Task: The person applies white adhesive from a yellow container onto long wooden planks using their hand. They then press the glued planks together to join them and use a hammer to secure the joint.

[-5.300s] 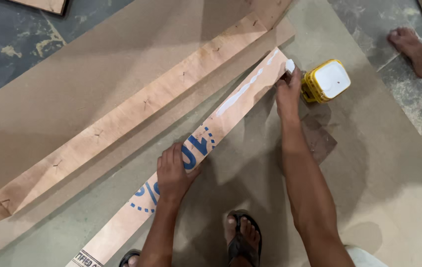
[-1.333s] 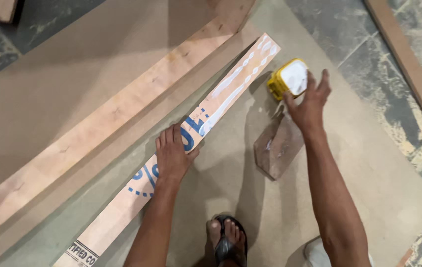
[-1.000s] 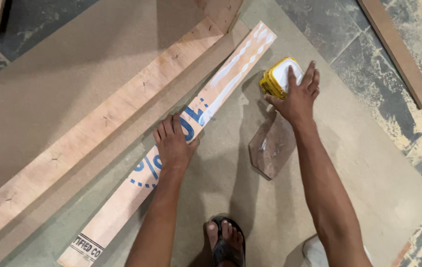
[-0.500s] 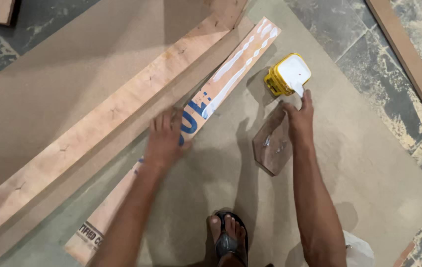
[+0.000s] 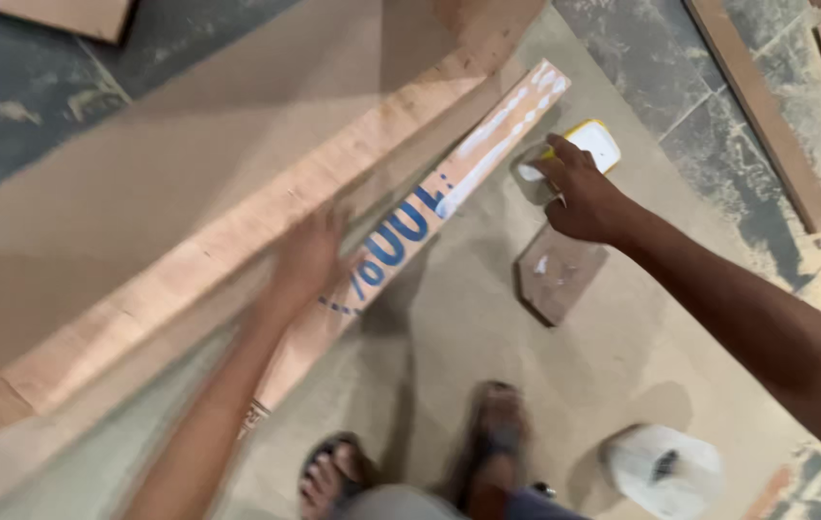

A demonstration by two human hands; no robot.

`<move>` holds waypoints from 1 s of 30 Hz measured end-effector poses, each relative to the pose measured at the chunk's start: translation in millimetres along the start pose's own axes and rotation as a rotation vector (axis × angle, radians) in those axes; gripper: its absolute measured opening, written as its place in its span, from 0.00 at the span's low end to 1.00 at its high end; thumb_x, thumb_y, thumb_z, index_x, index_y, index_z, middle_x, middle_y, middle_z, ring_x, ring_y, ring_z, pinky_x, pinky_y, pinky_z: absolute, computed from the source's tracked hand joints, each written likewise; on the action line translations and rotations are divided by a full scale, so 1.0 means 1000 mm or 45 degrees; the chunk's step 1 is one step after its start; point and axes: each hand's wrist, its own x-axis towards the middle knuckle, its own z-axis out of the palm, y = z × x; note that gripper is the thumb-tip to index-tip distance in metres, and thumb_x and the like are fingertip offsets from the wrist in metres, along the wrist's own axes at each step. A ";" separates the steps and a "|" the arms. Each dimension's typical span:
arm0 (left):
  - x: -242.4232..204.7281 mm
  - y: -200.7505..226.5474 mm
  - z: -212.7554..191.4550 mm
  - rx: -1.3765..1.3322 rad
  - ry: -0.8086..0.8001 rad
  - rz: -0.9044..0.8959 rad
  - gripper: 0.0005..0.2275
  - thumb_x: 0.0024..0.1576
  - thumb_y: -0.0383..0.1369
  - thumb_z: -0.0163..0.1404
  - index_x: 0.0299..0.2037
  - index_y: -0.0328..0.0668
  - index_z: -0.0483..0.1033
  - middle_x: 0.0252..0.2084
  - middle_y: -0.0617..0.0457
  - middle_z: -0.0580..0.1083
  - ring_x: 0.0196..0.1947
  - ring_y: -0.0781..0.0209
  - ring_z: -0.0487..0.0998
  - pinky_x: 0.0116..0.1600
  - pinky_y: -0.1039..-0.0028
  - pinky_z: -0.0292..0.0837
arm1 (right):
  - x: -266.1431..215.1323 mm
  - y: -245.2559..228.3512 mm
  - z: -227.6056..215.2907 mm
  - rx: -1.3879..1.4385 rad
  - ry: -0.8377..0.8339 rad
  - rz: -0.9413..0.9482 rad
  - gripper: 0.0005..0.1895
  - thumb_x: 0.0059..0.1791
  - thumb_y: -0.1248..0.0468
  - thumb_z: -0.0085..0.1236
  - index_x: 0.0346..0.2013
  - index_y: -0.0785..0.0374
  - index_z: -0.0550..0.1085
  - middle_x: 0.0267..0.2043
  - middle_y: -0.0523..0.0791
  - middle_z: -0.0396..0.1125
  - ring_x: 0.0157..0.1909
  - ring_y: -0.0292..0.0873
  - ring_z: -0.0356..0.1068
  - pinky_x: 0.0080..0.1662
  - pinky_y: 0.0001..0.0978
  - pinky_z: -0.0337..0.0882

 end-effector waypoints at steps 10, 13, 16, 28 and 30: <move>-0.095 -0.016 0.101 0.065 0.138 -0.211 0.44 0.45 0.47 0.64 0.67 0.25 0.58 0.60 0.35 0.67 0.61 0.40 0.67 0.63 0.53 0.62 | 0.103 -0.022 0.218 0.059 0.923 0.353 0.36 0.42 0.68 0.58 0.66 0.69 0.68 0.75 0.67 0.42 0.75 0.74 0.42 0.71 0.66 0.46; -0.101 -0.015 0.107 0.064 0.133 -0.226 0.40 0.50 0.46 0.62 0.67 0.28 0.59 0.61 0.37 0.67 0.60 0.42 0.68 0.61 0.54 0.63 | 0.095 -0.018 0.237 0.102 0.949 0.378 0.36 0.45 0.67 0.57 0.69 0.68 0.66 0.78 0.66 0.40 0.78 0.72 0.39 0.72 0.68 0.43; -0.099 -0.017 0.103 0.063 0.114 -0.215 0.41 0.47 0.45 0.62 0.67 0.27 0.59 0.59 0.36 0.67 0.58 0.40 0.68 0.60 0.54 0.63 | 0.110 -0.025 0.231 0.152 0.898 0.518 0.32 0.48 0.65 0.58 0.68 0.66 0.66 0.79 0.65 0.38 0.79 0.71 0.37 0.71 0.69 0.42; -0.098 -0.016 0.099 -0.011 0.139 -0.204 0.38 0.50 0.44 0.62 0.66 0.27 0.60 0.60 0.37 0.67 0.56 0.42 0.68 0.59 0.55 0.63 | 0.081 -0.100 0.241 0.175 0.726 0.494 0.38 0.49 0.59 0.55 0.73 0.69 0.60 0.81 0.63 0.31 0.79 0.71 0.32 0.71 0.72 0.37; -0.100 -0.015 0.098 0.031 0.098 -0.220 0.40 0.47 0.44 0.63 0.66 0.27 0.59 0.60 0.37 0.67 0.57 0.42 0.68 0.59 0.56 0.63 | 0.075 -0.122 0.243 0.181 0.720 0.474 0.38 0.52 0.58 0.53 0.74 0.70 0.58 0.81 0.63 0.30 0.80 0.71 0.31 0.72 0.72 0.36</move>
